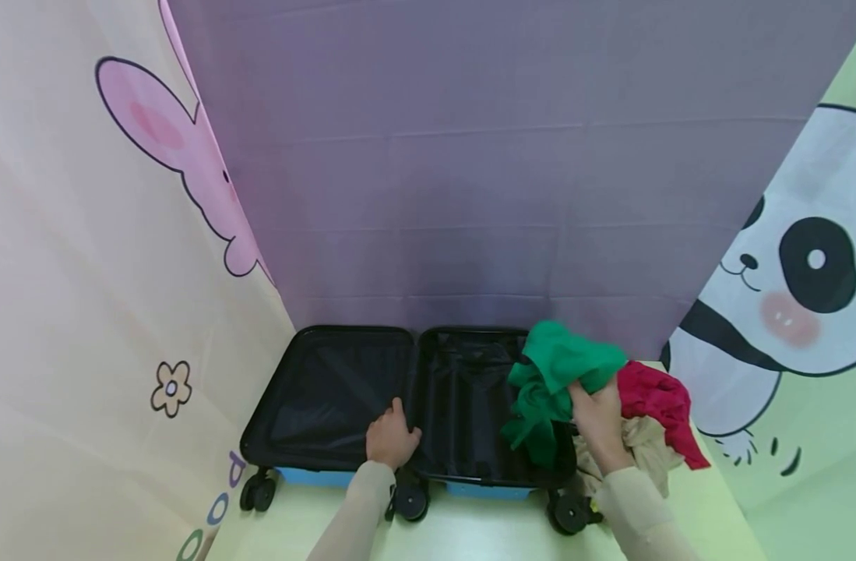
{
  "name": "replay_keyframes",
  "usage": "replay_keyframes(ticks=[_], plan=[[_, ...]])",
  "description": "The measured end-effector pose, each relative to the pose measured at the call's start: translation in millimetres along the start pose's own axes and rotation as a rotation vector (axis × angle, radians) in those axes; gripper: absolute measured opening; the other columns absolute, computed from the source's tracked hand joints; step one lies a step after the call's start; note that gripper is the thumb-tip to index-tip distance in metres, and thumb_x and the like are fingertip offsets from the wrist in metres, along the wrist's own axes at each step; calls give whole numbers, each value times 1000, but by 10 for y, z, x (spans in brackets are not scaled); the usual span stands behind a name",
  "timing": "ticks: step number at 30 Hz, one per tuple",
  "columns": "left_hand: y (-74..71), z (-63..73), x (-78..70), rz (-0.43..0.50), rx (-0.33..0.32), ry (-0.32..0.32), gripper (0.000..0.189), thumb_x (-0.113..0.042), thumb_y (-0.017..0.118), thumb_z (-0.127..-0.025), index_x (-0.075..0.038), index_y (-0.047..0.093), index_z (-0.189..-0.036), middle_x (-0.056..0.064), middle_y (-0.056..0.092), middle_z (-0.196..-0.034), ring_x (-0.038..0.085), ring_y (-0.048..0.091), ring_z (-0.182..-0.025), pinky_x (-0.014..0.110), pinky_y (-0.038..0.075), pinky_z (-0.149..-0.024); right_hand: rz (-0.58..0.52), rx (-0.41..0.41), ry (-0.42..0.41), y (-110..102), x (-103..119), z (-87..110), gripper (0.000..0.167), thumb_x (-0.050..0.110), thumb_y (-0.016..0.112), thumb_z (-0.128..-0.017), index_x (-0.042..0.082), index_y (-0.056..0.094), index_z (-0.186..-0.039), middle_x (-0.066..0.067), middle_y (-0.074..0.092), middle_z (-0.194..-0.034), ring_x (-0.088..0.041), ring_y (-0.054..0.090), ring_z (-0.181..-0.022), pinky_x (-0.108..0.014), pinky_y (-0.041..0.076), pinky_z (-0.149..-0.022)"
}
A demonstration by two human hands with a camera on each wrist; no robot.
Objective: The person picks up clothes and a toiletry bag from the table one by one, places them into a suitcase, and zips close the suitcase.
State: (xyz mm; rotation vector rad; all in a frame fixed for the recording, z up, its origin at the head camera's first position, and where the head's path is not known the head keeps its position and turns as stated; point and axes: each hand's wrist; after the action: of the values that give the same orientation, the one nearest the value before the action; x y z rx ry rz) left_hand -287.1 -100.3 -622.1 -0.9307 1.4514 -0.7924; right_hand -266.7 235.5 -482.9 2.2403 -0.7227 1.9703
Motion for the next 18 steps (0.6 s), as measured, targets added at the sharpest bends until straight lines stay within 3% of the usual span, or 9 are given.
replay_keyframes(ticks=[8, 18], plan=[[29, -20, 21, -15, 1, 6, 61, -35, 75, -88, -2, 49, -131, 16, 69, -99, 33, 68, -82, 53, 54, -82, 43, 97, 48, -17, -99, 13, 66, 47, 57, -101, 16, 30, -154, -12, 48, -150, -30, 46, -137, -52, 36, -113], [10, -7, 15, -25, -6, 8, 61, -36, 76, -86, -2, 50, -129, 16, 70, -97, 32, 69, -81, 51, 55, -80, 99, 120, 22, 25, -263, 12, 64, 42, 58, -102, 16, 32, -155, -10, 45, -153, -28, 43, -140, -52, 33, -115]])
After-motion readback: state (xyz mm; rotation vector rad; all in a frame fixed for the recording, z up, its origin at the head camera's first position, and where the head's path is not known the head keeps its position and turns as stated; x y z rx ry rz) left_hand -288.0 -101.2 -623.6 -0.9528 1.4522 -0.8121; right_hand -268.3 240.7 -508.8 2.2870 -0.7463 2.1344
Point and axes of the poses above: each hand's wrist, its own z-axis away from the middle knuckle, its own y-axis out of the palm, x = y × z
